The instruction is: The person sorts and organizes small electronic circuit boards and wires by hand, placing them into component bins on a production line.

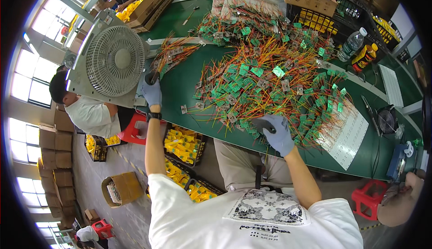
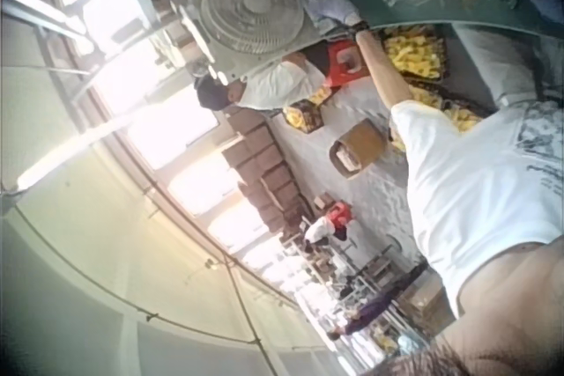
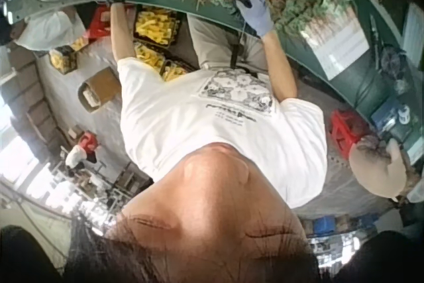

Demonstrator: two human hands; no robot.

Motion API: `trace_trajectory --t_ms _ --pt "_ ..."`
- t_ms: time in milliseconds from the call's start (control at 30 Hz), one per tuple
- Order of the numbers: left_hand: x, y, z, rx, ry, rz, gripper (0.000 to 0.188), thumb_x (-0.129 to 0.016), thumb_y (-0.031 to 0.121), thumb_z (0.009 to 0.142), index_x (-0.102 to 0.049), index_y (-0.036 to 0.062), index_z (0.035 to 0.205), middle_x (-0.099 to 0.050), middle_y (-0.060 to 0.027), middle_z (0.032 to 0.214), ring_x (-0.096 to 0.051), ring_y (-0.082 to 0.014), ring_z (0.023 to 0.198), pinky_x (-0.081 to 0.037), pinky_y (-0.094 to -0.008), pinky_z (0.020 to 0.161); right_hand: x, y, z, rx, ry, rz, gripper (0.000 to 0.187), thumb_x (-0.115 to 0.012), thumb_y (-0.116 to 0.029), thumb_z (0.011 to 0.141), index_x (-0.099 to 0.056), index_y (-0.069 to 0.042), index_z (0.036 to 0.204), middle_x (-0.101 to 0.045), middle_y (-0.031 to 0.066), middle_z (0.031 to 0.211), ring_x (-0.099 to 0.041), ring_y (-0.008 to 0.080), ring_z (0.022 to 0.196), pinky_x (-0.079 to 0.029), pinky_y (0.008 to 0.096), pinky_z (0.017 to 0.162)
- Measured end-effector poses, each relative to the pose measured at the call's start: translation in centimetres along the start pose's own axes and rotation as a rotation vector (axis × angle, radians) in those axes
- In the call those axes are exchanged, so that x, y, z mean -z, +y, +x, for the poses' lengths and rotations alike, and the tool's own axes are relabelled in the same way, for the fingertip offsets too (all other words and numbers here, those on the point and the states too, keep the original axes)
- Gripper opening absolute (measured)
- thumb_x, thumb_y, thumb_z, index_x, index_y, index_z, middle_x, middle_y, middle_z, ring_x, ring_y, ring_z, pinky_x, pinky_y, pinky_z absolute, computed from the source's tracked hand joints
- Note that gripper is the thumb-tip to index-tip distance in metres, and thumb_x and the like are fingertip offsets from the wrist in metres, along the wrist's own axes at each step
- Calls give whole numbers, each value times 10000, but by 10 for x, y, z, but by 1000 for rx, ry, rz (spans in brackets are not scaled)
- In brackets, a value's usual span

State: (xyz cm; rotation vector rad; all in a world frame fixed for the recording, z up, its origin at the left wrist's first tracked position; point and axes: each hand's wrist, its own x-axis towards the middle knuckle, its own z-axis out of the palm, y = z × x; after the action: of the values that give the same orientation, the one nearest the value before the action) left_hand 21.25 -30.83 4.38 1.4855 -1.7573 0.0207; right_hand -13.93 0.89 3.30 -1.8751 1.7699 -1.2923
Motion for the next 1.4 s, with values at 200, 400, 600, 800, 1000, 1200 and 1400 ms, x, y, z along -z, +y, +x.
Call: trace_trajectory --t_ms 200,400,600,800,1000,1200,1400 --pt "46 123 -107 369 -49 -1005 171 -597 32 919 -621 -51 1066 -621 -55 1005 -585 -119 932 -473 -264 841 -5 -10 44 -182 -31 132 319 -710 -230 786 -665 -62 1054 -686 122 919 -634 330 884 -506 396 805" --pt "54 183 -205 406 -395 -1093 258 -562 -55 845 -598 -52 1100 -628 -68 1050 -586 -123 951 -460 -253 870 -9 -43 69 -219 -227 242 297 -658 -309 858 -645 -16 902 -647 138 746 -612 304 656 -472 363 607" --pt "24 179 -231 585 -335 -1174 333 -580 -43 856 -561 -49 1188 -650 -62 1012 -606 -120 896 -478 -237 804 -32 -42 64 -165 -322 81 330 -632 -391 873 -636 -66 819 -643 100 722 -643 269 693 -478 390 634" --pt "35 221 -176 603 -148 -1016 186 -599 92 923 -618 -7 1079 -636 -18 879 -571 -67 720 -433 -207 555 -54 -49 106 168 -75 -326 426 -544 -494 899 -583 -77 975 -639 101 769 -634 297 712 -465 417 619" --pt "26 177 -164 664 -157 -1157 291 -612 270 948 -551 88 1166 -565 -39 1128 -560 -119 954 -470 -287 767 -47 -84 126 -111 115 -332 506 -543 -539 895 -592 -46 998 -651 133 827 -654 301 796 -487 421 732" --pt "30 206 -165 564 -246 -1089 231 -580 231 963 -620 47 1097 -607 -29 983 -552 -98 841 -475 -258 675 -52 -55 111 -280 -150 142 407 -610 -401 887 -612 -16 1019 -651 181 835 -633 369 820 -492 416 745" --pt "13 188 -161 810 -2 -1253 312 -547 284 974 -551 47 1178 -539 -58 1157 -540 -153 1004 -461 -279 780 -48 -49 143 -12 130 93 462 -641 -444 843 -578 -45 1067 -649 168 978 -637 341 891 -508 422 771"
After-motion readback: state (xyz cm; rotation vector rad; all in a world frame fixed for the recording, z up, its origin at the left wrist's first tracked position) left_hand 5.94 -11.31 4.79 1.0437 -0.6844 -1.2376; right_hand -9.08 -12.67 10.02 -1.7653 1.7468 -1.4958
